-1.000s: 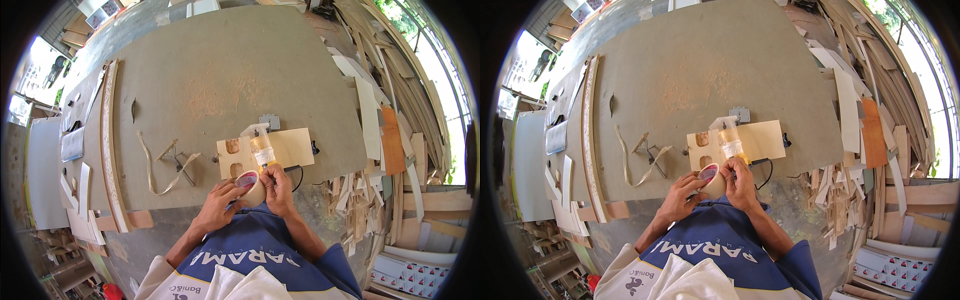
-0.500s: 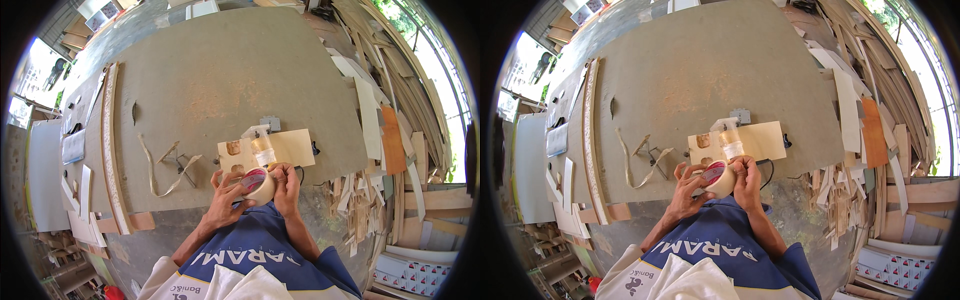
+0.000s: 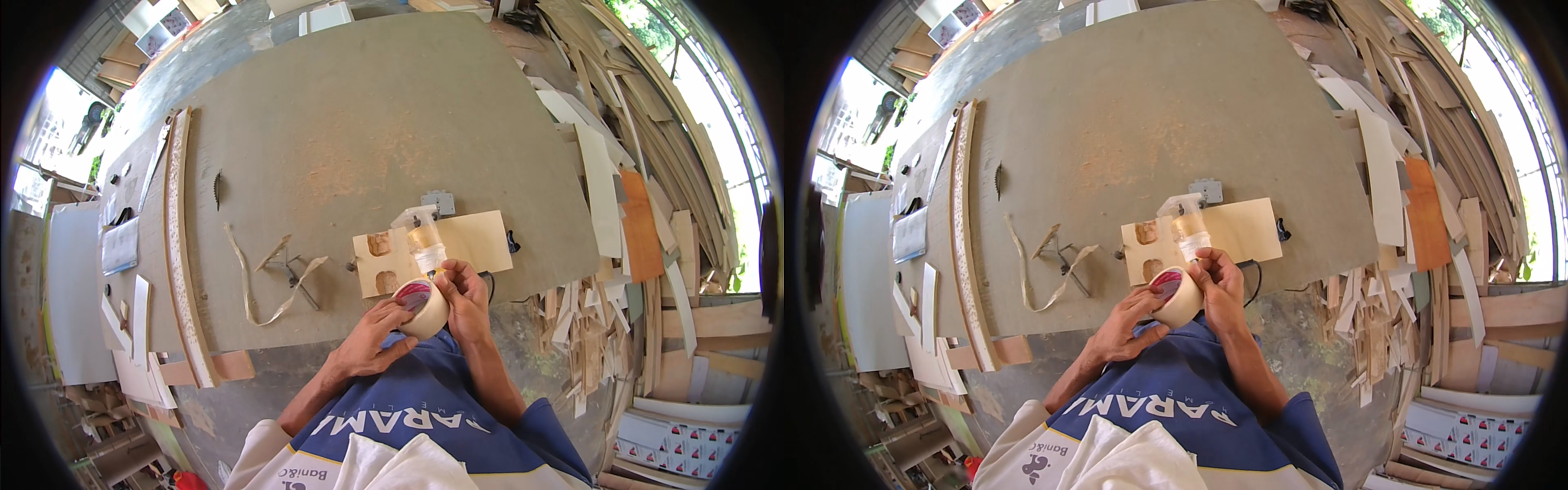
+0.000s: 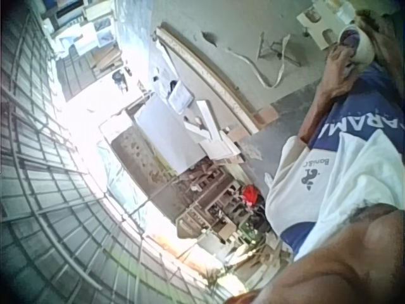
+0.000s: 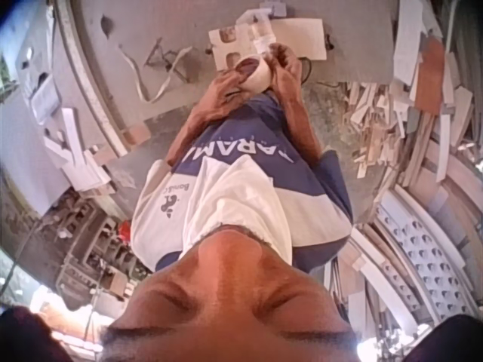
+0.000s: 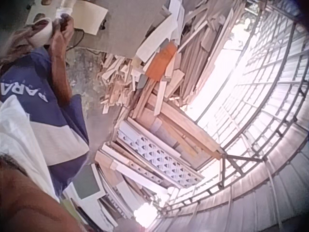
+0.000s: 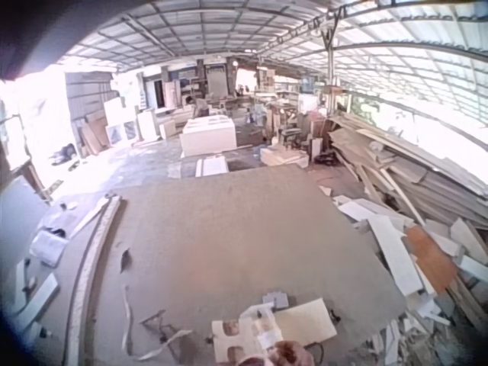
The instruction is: The person takes a roll of tape from a pink bag, brings it to a workbench, and applies several strips of tape to the body of a yellow power router.
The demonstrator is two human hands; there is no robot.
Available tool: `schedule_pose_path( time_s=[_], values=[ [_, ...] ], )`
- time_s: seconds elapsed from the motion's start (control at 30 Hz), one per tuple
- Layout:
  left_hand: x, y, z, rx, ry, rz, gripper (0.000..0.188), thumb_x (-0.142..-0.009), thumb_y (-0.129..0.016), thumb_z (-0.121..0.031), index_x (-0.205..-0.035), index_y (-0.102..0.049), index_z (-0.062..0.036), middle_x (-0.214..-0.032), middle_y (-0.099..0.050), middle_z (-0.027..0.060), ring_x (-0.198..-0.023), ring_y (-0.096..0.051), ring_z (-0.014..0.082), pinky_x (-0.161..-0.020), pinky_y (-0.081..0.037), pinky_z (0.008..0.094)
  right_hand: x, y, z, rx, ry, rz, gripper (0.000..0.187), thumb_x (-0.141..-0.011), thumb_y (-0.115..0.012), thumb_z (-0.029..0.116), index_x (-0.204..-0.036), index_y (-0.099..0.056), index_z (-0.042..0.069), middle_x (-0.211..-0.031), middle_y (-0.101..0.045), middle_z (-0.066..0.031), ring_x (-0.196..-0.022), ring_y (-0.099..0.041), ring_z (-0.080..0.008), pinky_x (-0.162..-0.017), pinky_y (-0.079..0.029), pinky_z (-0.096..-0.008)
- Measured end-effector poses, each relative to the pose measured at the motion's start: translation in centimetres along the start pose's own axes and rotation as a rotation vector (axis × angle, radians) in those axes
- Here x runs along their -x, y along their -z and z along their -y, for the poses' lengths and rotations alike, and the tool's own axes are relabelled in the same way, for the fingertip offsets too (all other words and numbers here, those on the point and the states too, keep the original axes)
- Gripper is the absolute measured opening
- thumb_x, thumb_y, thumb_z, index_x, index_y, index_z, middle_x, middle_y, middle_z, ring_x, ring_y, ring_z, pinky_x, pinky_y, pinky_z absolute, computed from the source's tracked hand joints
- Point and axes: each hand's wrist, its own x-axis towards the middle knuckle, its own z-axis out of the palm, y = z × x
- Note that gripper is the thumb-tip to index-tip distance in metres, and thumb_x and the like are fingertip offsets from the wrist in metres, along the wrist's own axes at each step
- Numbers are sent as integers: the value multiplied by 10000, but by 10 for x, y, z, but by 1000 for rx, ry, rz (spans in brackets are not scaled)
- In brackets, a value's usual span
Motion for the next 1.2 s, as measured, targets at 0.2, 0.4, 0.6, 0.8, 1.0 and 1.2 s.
schedule_pose_path(
  time_s=[0.2,0.4,0.6,0.8,1.0,1.2],
  values=[
    [-1,2,-6,32,139,8,317,-874,-782,-125,-1109,-619,11,-1013,-686,222,-993,-658,411,-850,-525,451,-3,-8,8,537,171,-80,89,-1002,-667,74,-1039,-643,-3,-909,-667,-27,-805,-593,-69,-762,-499,-227],
    [-10,4,-17,58,245,-82,291,-855,-808,-90,-1055,-640,38,-946,-714,238,-858,-716,377,-764,-549,407,-6,-12,18,623,453,-198,127,-1014,-671,116,-1044,-595,18,-916,-611,-3,-812,-548,-61,-743,-478,-225],
    [-22,10,-32,-51,291,-93,301,-860,-810,-142,-1035,-655,47,-842,-710,239,-736,-720,376,-672,-544,401,-6,-20,12,699,586,-303,98,-1032,-620,109,-1034,-574,23,-904,-562,-16,-789,-525,-80,-706,-464,-235],
    [-24,7,-26,-92,517,-79,381,-872,-797,-215,-1103,-675,62,-841,-711,237,-731,-712,380,-678,-545,420,-11,-24,27,910,766,-278,40,-984,-602,-15,-998,-567,0,-950,-571,-87,-777,-573,-177,-669,-485,-268],
    [-4,-1,11,-180,42,-68,399,-876,-796,-220,-1137,-674,55,-1019,-712,252,-959,-693,412,-797,-536,469,-20,-5,46,914,677,-368,51,-1001,-617,27,-1007,-581,-8,-944,-583,-84,-774,-571,-185,-696,-482,-297],
    [-7,-8,-7,-144,492,-72,330,-877,-786,-238,-1055,-693,25,-869,-710,210,-888,-690,407,-788,-536,463,-14,-4,45,896,838,-529,91,-1030,-609,86,-1028,-594,-3,-927,-588,-49,-801,-559,-140,-726,-481,-274]
  ],
)
